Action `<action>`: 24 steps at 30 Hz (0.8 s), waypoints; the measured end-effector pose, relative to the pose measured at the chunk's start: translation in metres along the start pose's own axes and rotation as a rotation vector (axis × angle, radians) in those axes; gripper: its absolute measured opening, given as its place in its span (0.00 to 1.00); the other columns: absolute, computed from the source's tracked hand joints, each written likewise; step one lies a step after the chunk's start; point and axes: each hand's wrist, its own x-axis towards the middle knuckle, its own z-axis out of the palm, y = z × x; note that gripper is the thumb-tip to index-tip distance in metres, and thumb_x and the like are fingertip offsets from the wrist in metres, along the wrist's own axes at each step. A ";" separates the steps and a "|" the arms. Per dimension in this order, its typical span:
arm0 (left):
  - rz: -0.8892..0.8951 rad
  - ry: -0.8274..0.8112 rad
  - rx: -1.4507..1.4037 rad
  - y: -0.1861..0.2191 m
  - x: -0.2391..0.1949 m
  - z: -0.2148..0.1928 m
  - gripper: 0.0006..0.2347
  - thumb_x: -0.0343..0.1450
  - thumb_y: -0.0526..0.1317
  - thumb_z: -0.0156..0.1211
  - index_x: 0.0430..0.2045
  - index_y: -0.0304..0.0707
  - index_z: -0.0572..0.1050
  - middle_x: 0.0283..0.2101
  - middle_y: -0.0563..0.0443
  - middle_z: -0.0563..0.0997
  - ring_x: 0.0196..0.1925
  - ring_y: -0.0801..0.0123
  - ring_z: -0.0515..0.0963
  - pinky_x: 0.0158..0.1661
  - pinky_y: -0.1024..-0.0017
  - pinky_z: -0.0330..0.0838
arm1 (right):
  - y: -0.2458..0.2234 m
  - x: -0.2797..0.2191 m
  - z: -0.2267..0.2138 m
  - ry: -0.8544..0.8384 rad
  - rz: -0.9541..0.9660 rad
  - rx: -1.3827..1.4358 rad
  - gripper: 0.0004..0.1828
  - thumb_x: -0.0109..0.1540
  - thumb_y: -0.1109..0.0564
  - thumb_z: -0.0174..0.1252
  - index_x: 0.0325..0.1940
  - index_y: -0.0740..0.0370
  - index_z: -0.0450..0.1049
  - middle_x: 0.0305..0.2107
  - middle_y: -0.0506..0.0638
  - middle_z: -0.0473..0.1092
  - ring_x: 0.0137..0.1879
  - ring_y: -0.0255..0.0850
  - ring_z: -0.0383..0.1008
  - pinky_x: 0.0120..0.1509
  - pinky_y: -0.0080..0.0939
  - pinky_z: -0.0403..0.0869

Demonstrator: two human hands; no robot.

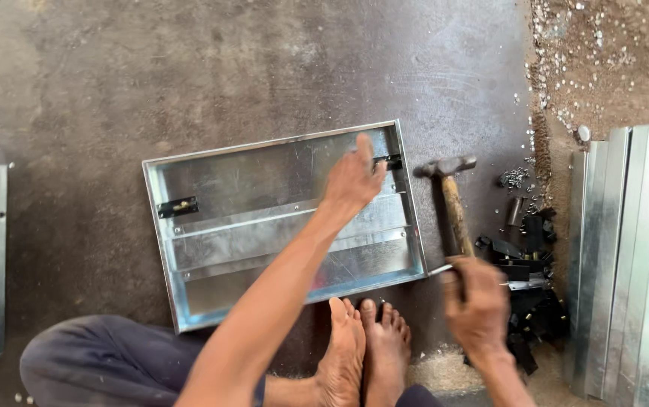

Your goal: The person assembles metal boxes on a floor by hand and using a hammer. The person positions black hinges and small components onto the metal trays and hammers them into place, occasionally stacking the completed trays to the side.

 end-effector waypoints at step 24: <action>0.063 0.040 0.301 -0.042 -0.237 -0.223 0.21 0.58 0.57 0.73 0.24 0.38 0.79 0.25 0.51 0.77 0.27 0.64 0.76 0.28 0.62 0.71 | -0.140 0.080 -0.012 -0.247 -0.398 0.120 0.12 0.58 0.51 0.66 0.44 0.51 0.81 0.42 0.46 0.80 0.51 0.39 0.74 0.62 0.46 0.62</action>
